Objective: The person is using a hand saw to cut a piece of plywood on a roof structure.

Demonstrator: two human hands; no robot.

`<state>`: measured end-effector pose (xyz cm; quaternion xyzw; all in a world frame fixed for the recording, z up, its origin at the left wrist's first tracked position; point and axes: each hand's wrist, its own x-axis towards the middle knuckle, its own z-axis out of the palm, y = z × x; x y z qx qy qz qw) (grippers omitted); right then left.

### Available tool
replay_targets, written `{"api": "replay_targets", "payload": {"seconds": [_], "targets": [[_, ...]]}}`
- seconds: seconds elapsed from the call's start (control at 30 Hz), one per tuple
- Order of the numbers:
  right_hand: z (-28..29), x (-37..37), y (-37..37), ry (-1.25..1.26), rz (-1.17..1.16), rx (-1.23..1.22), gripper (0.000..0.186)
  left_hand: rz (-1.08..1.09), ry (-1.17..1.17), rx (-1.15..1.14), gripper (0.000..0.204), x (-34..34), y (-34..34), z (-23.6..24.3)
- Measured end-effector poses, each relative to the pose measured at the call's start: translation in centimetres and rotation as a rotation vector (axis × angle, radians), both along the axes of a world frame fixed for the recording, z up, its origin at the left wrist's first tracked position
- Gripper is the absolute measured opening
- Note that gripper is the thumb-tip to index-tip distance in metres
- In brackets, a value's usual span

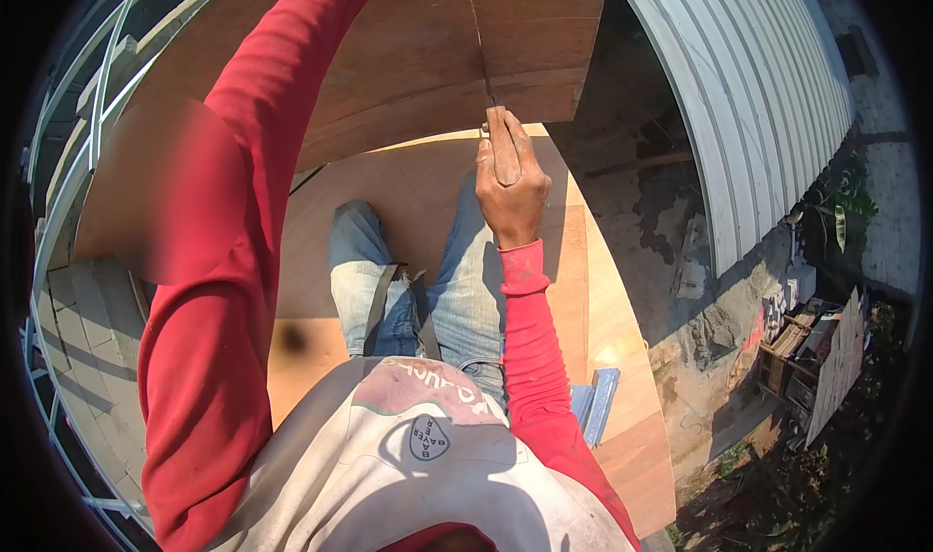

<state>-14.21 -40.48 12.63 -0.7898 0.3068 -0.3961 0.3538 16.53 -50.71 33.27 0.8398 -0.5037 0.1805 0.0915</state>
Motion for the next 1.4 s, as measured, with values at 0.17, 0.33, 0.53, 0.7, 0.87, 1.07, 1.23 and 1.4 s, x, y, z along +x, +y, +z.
{"api": "replay_targets", "payload": {"seconds": [0.17, 0.33, 0.53, 0.7, 0.87, 1.07, 1.23, 1.4], "targets": [[-0.6, -0.1, -1.1, -0.037, -0.05, -0.012, 0.04, -0.013, 0.016, -0.003, 0.063, -0.2, -0.9, 0.3], [-0.2, 1.5, -2.8, -0.01, -0.002, 0.004, 0.042, -0.013, 0.019, 0.0, 0.062, 0.3, -1.0, 0.2], [4.5, -3.5, 0.9, 0.16, 0.065, -0.082, 0.046, -0.008, 0.026, -0.01, 0.062, 0.3, -1.5, 0.9], [6.6, -4.2, 1.6, -0.066, 0.0, 0.216, 0.038, -0.003, 0.035, -0.026, 0.062, 0.1, -2.1, 1.8], [5.5, 0.4, -6.6, 0.016, -0.144, 0.127, 0.029, -0.019, 0.027, -0.023, 0.061, 0.1, -3.2, 1.0], [6.1, -3.2, -6.9, 0.042, 0.041, 0.197, 0.031, -0.014, 0.008, -0.013, 0.061, 0.1, -2.6, 0.5], [8.0, -5.1, -0.4, 0.011, 0.064, 0.156, 0.04, -0.011, 0.007, -0.029, 0.061, 0.0, -2.4, 0.9], [6.3, -3.2, -1.4, 0.057, -0.003, 0.131, 0.04, -0.005, 0.018, -0.04, 0.06, -0.1, -2.7, 1.2]]}}
